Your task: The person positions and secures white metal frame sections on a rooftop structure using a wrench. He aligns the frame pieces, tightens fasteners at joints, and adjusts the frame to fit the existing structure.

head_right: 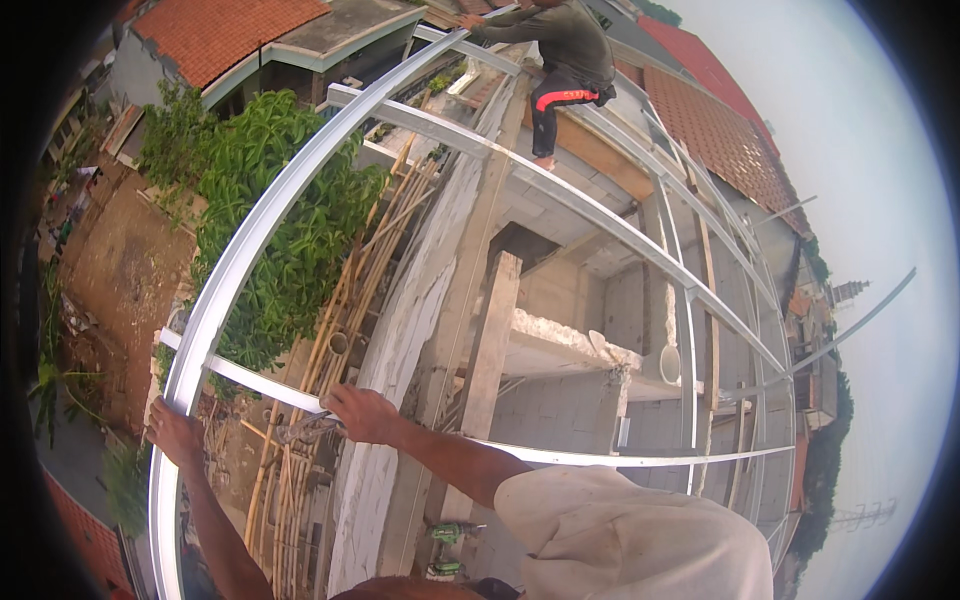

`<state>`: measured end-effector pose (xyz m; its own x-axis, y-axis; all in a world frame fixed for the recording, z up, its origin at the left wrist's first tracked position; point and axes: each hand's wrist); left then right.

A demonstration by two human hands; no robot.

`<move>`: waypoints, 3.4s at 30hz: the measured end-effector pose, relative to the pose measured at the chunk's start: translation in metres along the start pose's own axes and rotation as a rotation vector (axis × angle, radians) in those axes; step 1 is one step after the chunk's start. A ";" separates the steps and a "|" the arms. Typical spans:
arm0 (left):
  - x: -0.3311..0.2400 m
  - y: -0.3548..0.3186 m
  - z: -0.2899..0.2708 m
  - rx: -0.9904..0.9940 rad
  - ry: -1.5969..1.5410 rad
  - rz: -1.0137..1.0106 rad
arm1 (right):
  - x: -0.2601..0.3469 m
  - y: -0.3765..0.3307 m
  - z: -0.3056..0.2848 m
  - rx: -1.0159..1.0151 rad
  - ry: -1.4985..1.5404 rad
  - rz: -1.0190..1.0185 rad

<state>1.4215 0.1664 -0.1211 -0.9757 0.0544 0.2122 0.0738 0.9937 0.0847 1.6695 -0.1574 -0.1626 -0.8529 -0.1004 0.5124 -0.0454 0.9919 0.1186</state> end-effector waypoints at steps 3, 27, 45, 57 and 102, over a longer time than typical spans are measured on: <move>-0.005 -0.014 -0.006 -0.017 -0.009 -0.002 | -0.004 -0.011 -0.013 -0.001 0.031 -0.006; 0.163 -0.081 -0.002 -0.042 -0.252 -0.059 | 0.144 -0.041 0.064 -0.030 -0.131 -0.047; 0.147 -0.054 0.010 -0.020 -0.218 -0.056 | 0.116 -0.021 0.070 -0.083 -0.031 -0.169; 0.101 -0.001 0.041 -0.046 -0.155 -0.011 | 0.070 0.024 0.066 -0.082 0.069 -0.083; -0.011 0.022 0.034 -0.006 -0.039 0.003 | -0.022 0.013 -0.006 -0.131 0.101 -0.041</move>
<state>1.4265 0.1915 -0.1550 -0.9828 0.0610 0.1746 0.0777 0.9929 0.0905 1.6908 -0.1429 -0.1668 -0.7947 -0.1545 0.5870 -0.0051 0.9687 0.2481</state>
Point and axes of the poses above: each hand's wrist, its own y-axis towards the middle knuckle, its own z-axis out of the palm, x = y × z, and after that the axes turned 15 degrees about -z, right-handed
